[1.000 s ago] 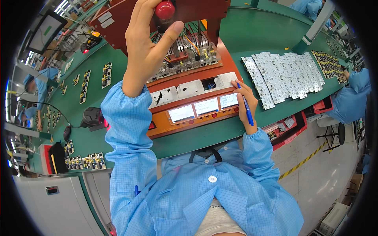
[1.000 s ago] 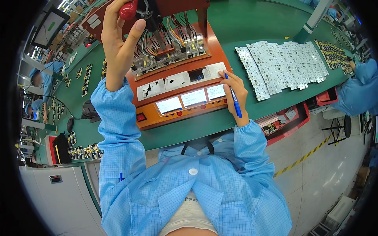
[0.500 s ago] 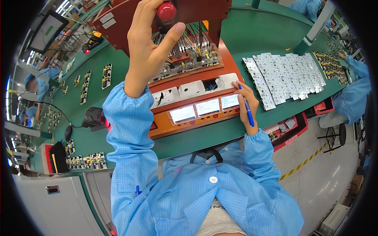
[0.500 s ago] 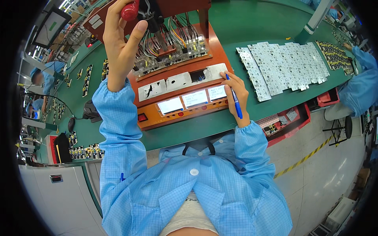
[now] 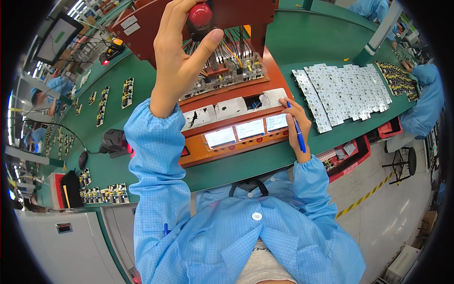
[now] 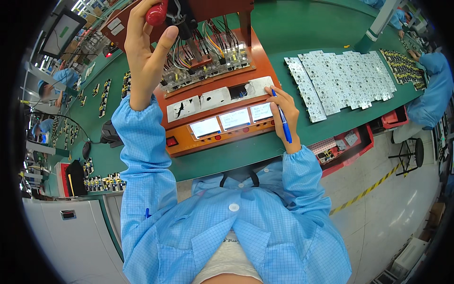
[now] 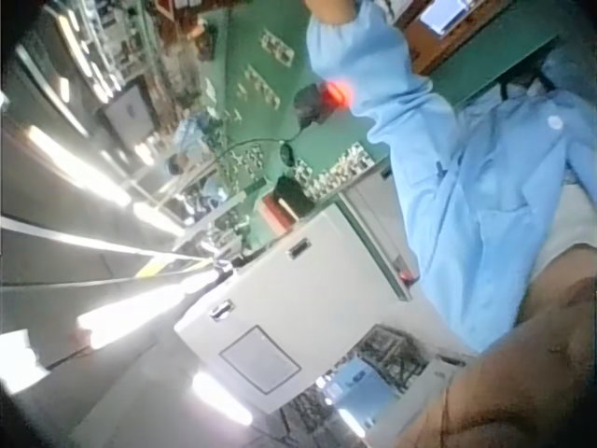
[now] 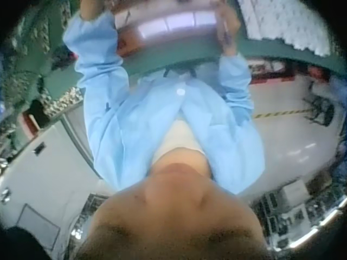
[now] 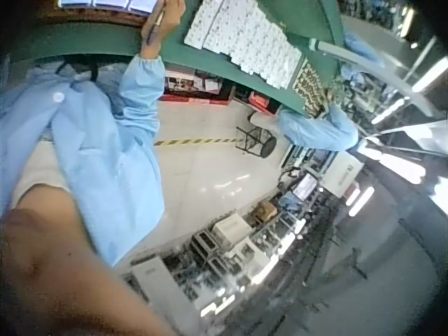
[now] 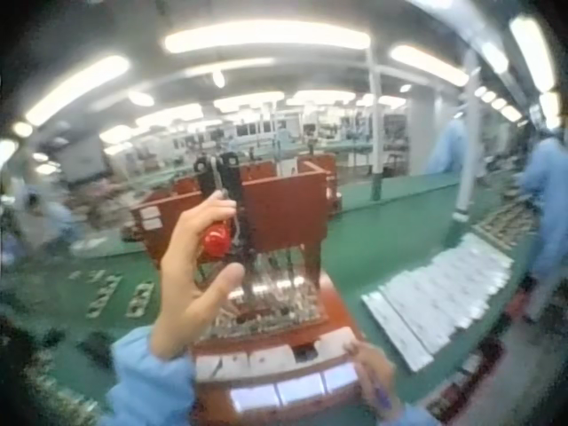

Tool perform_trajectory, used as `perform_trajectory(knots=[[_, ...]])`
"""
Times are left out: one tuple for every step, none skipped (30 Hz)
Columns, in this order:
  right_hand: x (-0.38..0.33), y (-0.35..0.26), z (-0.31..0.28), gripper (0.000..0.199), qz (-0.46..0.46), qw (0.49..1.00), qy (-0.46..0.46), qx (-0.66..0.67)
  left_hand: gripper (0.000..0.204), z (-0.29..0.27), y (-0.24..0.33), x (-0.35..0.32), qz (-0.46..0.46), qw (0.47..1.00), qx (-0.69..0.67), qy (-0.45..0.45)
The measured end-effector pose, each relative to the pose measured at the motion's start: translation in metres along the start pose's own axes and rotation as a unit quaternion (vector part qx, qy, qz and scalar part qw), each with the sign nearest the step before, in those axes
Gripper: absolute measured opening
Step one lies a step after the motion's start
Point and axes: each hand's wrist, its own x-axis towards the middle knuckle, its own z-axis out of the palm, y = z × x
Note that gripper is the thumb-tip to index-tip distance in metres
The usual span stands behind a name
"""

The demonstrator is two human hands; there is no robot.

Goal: Test and inspect printed circuit boards using a specialized testing machine on a production line.

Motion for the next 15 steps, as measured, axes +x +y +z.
perform_trajectory(knots=[[0.0001,-0.0001,-0.0001,0.021,-0.002,1.000,-0.001,0.002,0.045,-0.0005,0.0000,0.0000,0.003,1.000,0.010,-0.001],[0.0004,-0.0006,0.0002,0.021,-0.003,1.000,-0.002,0.003,0.045,-0.0007,0.0005,0.0000,0.003,1.000,0.011,-0.001],[0.0007,-0.0012,0.0006,0.021,-0.001,1.000,-0.001,0.003,0.046,-0.0005,0.0011,-0.0002,0.000,1.000,0.000,-0.002],[0.0010,-0.0016,0.0005,0.021,0.000,1.000,-0.001,0.003,0.046,-0.0003,0.0013,-0.0001,-0.003,1.000,-0.012,-0.003],[0.0011,-0.0019,0.0002,0.021,0.001,1.000,-0.001,0.003,0.046,-0.0001,0.0009,-0.0002,-0.003,1.000,-0.013,-0.003],[0.0010,-0.0021,-0.0002,0.021,-0.001,1.000,-0.001,0.000,0.046,0.0001,0.0001,-0.0005,-0.001,1.000,-0.011,-0.002],[0.0012,-0.0022,-0.0002,0.021,-0.003,1.000,-0.002,-0.002,0.046,-0.0002,-0.0004,-0.0004,0.001,1.000,-0.010,-0.002],[0.0011,-0.0018,0.0001,0.021,-0.003,1.000,-0.002,-0.002,0.046,-0.0007,-0.0005,-0.0004,0.001,1.000,-0.010,-0.002],[0.0008,-0.0012,0.0007,0.021,0.001,1.000,-0.002,0.001,0.047,-0.0013,-0.0003,-0.0005,0.001,1.000,-0.011,-0.004],[0.0006,-0.0008,0.0011,0.021,0.005,1.000,-0.001,0.004,0.047,-0.0016,-0.0003,-0.0006,0.000,1.000,-0.012,-0.007],[0.0006,-0.0010,0.0011,0.021,0.005,1.000,-0.001,0.004,0.047,-0.0015,-0.0005,-0.0007,0.000,1.000,-0.012,-0.007],[0.0006,-0.0015,0.0009,0.021,0.002,1.000,-0.001,0.003,0.047,-0.0011,-0.0008,-0.0009,-0.001,1.000,-0.017,-0.006],[0.0007,-0.0018,0.0008,0.021,0.000,1.000,0.000,0.002,0.047,-0.0009,-0.0009,-0.0010,-0.003,1.000,-0.022,-0.004],[0.0008,-0.0018,0.0010,0.021,0.000,1.000,0.000,0.002,0.047,-0.0009,-0.0005,-0.0009,-0.003,1.000,-0.022,-0.004],[0.0007,-0.0019,0.0011,0.021,0.001,1.000,0.000,0.003,0.047,-0.0011,0.0002,-0.0009,-0.007,1.000,-0.025,-0.006]])
